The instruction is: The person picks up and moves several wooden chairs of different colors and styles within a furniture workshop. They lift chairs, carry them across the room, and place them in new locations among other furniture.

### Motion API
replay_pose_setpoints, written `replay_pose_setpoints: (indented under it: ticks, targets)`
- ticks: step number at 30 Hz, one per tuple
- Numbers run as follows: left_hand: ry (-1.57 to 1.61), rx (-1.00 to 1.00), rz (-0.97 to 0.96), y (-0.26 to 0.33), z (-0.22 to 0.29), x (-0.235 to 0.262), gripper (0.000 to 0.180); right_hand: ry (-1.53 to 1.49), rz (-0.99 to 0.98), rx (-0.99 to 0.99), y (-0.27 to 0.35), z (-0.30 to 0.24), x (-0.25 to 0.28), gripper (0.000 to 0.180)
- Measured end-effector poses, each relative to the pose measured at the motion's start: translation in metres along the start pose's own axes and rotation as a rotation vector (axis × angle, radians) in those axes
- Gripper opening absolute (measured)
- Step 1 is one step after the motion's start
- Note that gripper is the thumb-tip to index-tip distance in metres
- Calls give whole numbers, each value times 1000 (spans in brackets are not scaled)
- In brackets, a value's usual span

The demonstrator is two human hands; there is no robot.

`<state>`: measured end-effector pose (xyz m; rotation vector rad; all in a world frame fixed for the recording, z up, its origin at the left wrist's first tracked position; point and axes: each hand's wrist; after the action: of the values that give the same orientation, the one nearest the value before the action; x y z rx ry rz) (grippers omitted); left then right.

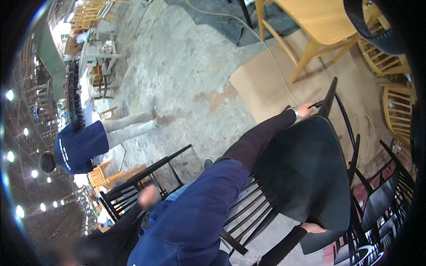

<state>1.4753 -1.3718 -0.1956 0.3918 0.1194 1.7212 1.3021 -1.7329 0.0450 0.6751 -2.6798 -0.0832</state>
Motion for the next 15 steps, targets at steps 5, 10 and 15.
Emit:
replay_pose_setpoints:
  ticks: [5,10,15]
  targets:
    - [-139,88,43,-6,-22,1,32,297,43,175,2,7,1,51]
    - [-272,122,21,9,-39,15,30,453,69,305,-7,6,-3,50]
    - [-258,93,70,13,-32,-1,35,568,92,408,-10,0,-10,49]
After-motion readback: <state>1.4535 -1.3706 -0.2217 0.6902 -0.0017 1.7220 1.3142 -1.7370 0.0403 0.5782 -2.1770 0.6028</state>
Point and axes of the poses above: each hand's wrist, its own y-axis away from the middle knuckle, its own x-axis out of the back of the hand, z = x × y, and after that the axes turned 6 degrees about z, right-handed
